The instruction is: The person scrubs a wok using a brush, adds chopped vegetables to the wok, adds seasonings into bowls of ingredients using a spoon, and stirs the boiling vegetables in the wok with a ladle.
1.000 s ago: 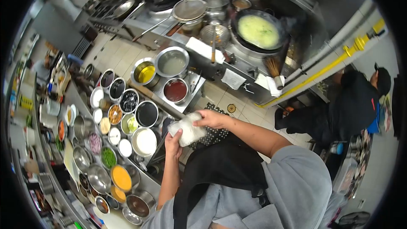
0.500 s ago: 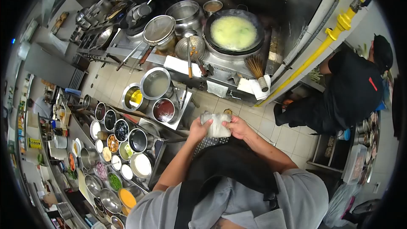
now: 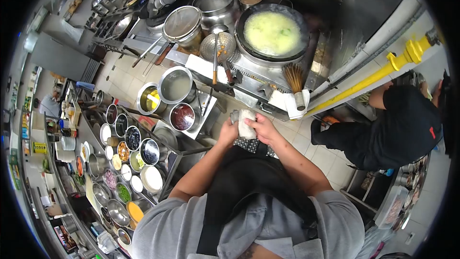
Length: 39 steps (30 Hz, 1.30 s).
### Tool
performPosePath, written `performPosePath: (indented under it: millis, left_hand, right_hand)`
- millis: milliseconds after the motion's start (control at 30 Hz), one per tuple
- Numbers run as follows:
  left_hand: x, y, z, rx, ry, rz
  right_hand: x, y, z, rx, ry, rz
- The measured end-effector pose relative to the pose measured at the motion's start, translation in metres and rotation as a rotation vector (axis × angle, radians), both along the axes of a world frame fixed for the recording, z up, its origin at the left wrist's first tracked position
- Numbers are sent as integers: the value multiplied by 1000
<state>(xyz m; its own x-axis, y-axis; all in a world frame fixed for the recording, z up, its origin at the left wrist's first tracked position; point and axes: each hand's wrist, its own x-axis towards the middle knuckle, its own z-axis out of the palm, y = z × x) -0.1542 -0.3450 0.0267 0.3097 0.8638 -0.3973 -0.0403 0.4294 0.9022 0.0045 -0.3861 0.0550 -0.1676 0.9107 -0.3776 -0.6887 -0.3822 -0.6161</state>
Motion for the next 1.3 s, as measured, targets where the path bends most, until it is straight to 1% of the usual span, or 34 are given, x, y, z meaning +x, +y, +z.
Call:
performPosePath:
  millis: [33, 67, 133, 200, 233, 267, 300, 333, 367, 400, 433, 467, 533, 567, 600, 667, 733, 800, 833, 867, 900, 967, 1000, 1067, 1167, 1200, 1267, 1300]
  left_hand:
    - [-6, 4, 2, -174, -126, 99]
    - [-15, 11, 3, -280, -203, 161]
    - [-25, 14, 28, -180, -31, 165]
    - [-48, 30, 20, -106, 161, 115]
    - [-58, 37, 19, -142, -21, 139]
    - [-72, 46, 19, -237, -24, 105]
    - [-82, 54, 13, -222, -27, 121]
    - [-92, 61, 8, -206, -30, 132]
    - [-105, 70, 5, -266, -36, 145]
    - [-120, 78, 5, -326, -39, 156]
    - [-132, 87, 17, -393, -42, 144]
    - [-143, 94, 18, -377, -75, 159]
    - [-166, 111, 22, -467, -197, 151]
    - [-179, 121, 10, -444, -242, 73]
    - [-192, 132, 11, -494, -218, 13]
    - [-207, 148, 15, -525, -255, -55]
    - [-218, 164, 14, -548, -245, -100]
    - [-223, 177, 9, -508, -233, -126]
    - [-221, 182, 8, -532, -230, -78]
    - [-220, 187, -7, -540, -257, -48]
    - [-217, 194, -14, -531, -223, -69]
    - [-202, 200, -6, -536, -132, -70]
    - [-197, 205, -9, -516, -28, -89]
    - [-177, 208, 10, -443, 41, -37]
    - [-165, 218, 0, -318, 106, -46]
    - [-167, 225, -9, -323, 188, -128]
    - [-155, 230, -13, -263, 129, -120]
    - [-148, 234, -10, -318, 114, -147]
  right_hand:
    - [-7, 8, -1, 32, -31, 27]
    - [-14, 14, -1, 24, -32, 36]
    - [-32, 31, 0, -20, 44, 115]
    - [-44, 54, -12, -4, 83, 174]
    - [-44, 70, -14, -82, 42, 280]
    - [-46, 87, -15, -160, -2, 383]
    - [-57, 105, -15, -133, -285, 420]
    - [-68, 125, -17, -161, -427, 433]
    - [-78, 149, -17, -186, -570, 436]
    - [-90, 175, -29, -183, -571, 423]
    - [-102, 203, -51, -180, -881, 365]
    - [-113, 226, -68, -179, -1191, 297]
    - [-127, 259, -83, -309, -1055, 220]
    - [-131, 274, -89, -387, -909, 194]
    - [-137, 290, -105, -393, -810, 87]
    - [-145, 330, -145, -440, -639, 28]
    - [-147, 352, -114, -409, -471, -20]
    - [-137, 383, -82, -406, -152, -206]
    - [-126, 394, -59, -360, -346, -123]
    - [-117, 400, -39, -314, -535, -36]
    - [-111, 401, -25, -323, -532, -56]
    - [-104, 398, -5, -391, -943, 70]
    - [-100, 384, 2, -402, -941, 49]
    - [-92, 326, 9, -136, -621, -185]
    - [-67, 234, 36, -92, -161, -208]
    - [-52, 208, 42, -59, -32, -191]
    - [-21, 175, 41, -175, -331, -354]
    - [1, 159, 42, -172, -603, -416]
